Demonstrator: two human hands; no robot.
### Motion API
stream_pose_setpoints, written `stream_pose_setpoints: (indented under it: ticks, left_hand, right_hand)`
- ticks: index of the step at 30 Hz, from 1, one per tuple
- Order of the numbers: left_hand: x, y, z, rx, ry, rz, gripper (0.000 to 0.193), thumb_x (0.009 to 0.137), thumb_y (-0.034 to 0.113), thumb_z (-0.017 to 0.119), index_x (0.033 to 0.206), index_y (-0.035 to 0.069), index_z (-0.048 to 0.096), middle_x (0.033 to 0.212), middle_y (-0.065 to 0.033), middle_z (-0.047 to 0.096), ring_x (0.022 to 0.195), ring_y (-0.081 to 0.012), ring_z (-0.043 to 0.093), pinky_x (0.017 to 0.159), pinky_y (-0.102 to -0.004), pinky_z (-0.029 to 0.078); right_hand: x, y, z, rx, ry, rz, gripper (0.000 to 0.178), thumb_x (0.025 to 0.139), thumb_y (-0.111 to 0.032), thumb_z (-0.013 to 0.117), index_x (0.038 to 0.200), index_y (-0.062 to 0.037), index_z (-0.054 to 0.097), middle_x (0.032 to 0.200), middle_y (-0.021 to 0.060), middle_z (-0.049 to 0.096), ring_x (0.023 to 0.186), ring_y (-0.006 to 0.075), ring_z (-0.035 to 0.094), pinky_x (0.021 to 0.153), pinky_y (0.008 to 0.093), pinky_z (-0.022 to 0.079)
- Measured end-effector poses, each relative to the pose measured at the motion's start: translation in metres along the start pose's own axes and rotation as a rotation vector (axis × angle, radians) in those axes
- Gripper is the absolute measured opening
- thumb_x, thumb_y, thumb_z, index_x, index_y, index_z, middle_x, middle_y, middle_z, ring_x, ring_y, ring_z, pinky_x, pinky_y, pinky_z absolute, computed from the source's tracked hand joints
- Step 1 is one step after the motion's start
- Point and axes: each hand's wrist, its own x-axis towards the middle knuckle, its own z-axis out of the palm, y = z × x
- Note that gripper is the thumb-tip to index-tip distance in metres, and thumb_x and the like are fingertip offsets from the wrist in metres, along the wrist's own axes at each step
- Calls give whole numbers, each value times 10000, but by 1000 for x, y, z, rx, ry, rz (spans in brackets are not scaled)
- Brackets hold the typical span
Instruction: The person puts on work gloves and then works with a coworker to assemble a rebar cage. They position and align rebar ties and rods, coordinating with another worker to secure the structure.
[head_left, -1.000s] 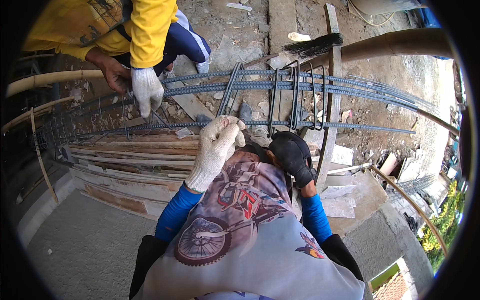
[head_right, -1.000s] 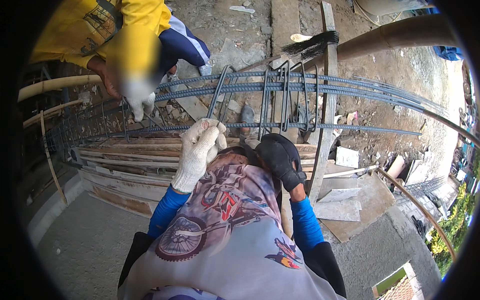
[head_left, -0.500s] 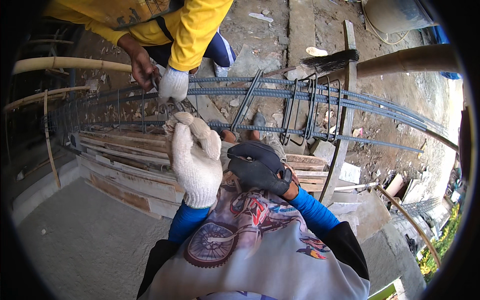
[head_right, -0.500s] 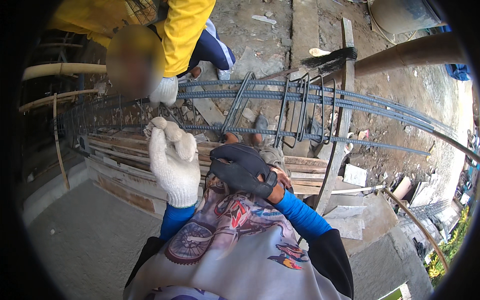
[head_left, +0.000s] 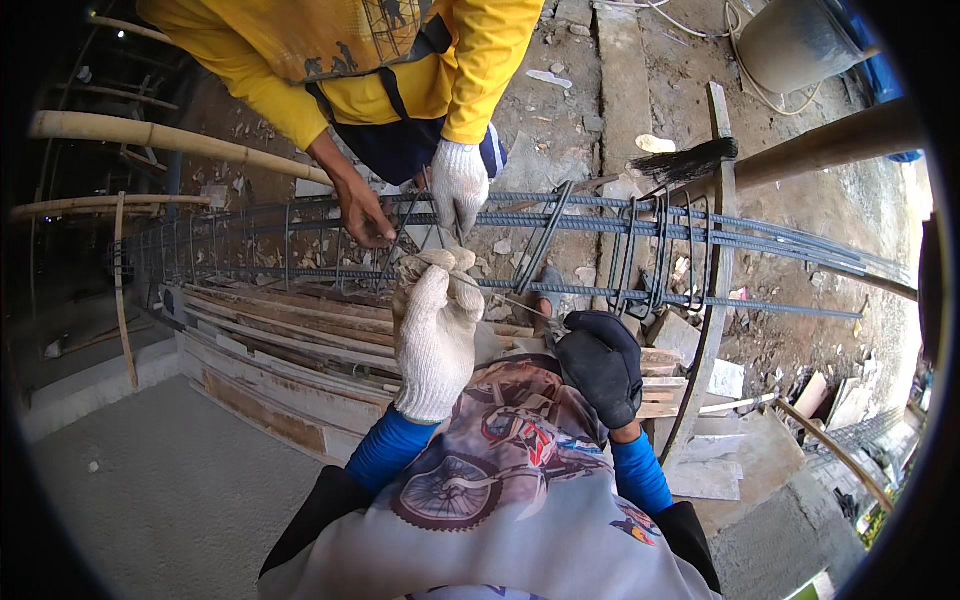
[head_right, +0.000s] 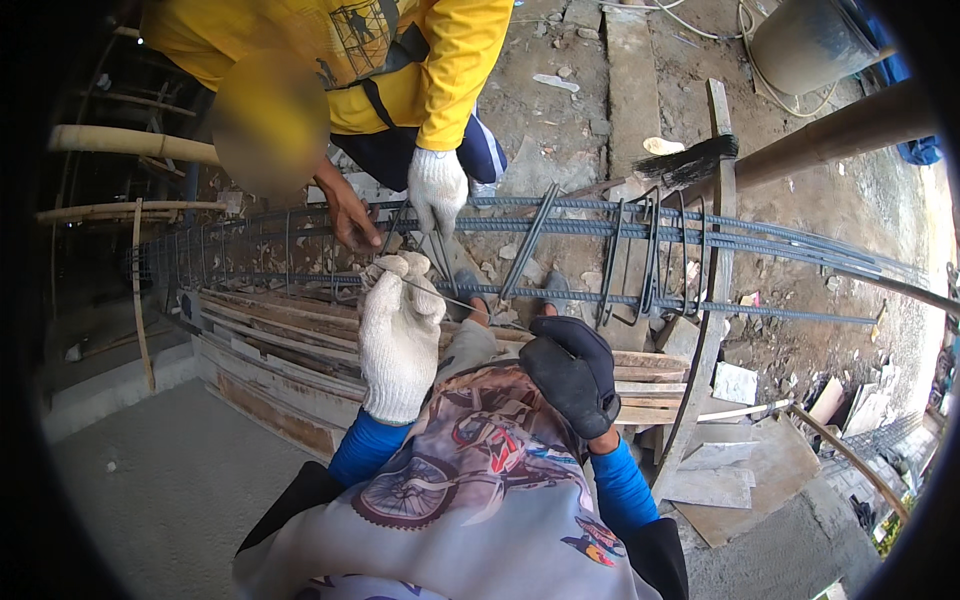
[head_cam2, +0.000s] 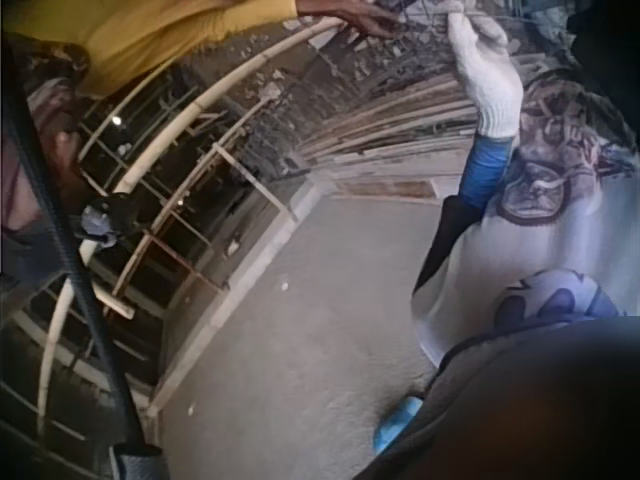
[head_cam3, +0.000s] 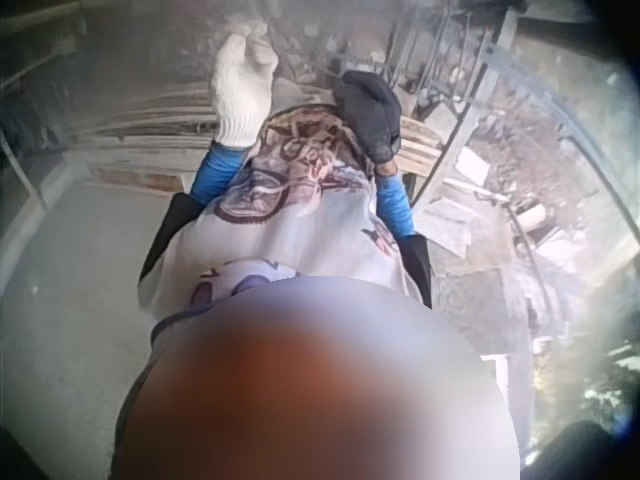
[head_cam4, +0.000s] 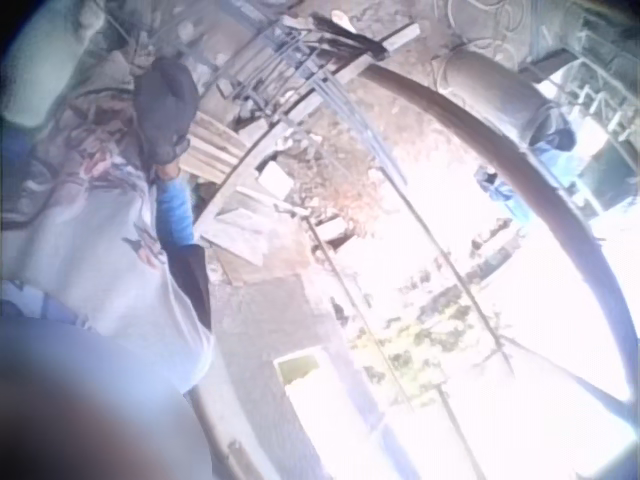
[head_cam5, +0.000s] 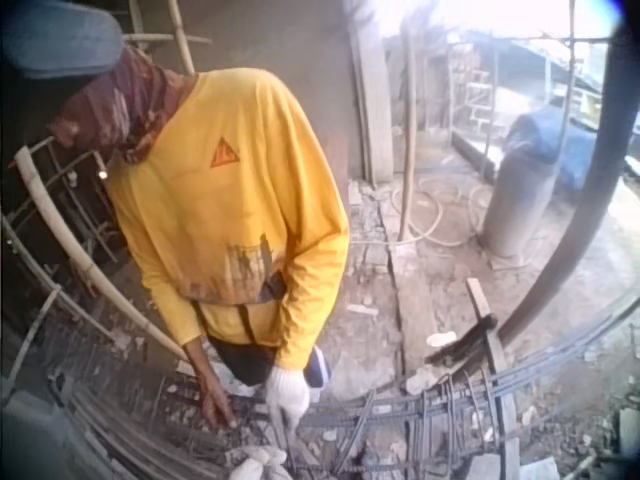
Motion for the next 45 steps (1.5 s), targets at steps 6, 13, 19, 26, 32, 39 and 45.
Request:
stream_pose_setpoints:
  ticks: [6,13,19,26,32,39,45]
  left_hand:
    - [33,39,-27,-17,-245,-94,176,1088,192,573,1215,95,647,1103,-119,700,819,-129,607,738,-285,505]
    - [70,57,-43,-7,-343,-315,171,1082,191,590,1207,91,650,1087,-117,726,830,-138,640,733,-272,531]
    - [66,37,-49,87,-283,-507,137,1071,163,591,1152,78,661,1057,-119,737,754,-138,640,671,-268,539]
    - [62,22,-89,281,-350,-705,176,1072,147,566,1199,57,647,1050,-143,740,808,-176,726,702,-301,606]
    - [52,15,-81,201,-446,-814,183,1084,170,567,1215,74,651,1051,-120,750,823,-183,743,729,-305,618]
    - [39,5,-29,-99,-536,-1006,202,1097,176,540,1214,44,640,1172,-194,719,910,-221,758,746,-329,642]
    - [27,-13,-7,-214,-514,-1162,248,1108,162,494,1250,7,626,1234,-221,706,959,-225,762,754,-330,653]
  right_hand:
    - [-11,-1,46,-78,252,25,338,808,-57,813,1128,26,748,1138,142,759,1026,248,721,934,366,548]
    - [-53,-18,99,-163,487,82,327,807,-61,829,1114,24,756,1074,152,771,1003,258,731,919,369,556]
    - [-104,-10,122,-299,573,186,316,810,-74,831,1107,12,765,1071,132,774,987,254,735,904,372,564]
    - [-121,35,129,-283,554,160,299,838,-126,797,1104,5,763,1067,157,761,996,293,736,903,384,564]
    - [-133,6,119,-381,577,206,207,844,-108,794,1007,16,771,1022,145,761,933,288,739,853,390,569]
    - [-172,-96,39,-832,934,104,209,808,43,759,1016,39,740,957,154,743,875,270,692,816,385,543]
    - [-215,-150,8,-990,955,177,159,877,78,662,1026,40,704,917,138,665,774,214,632,624,329,507]
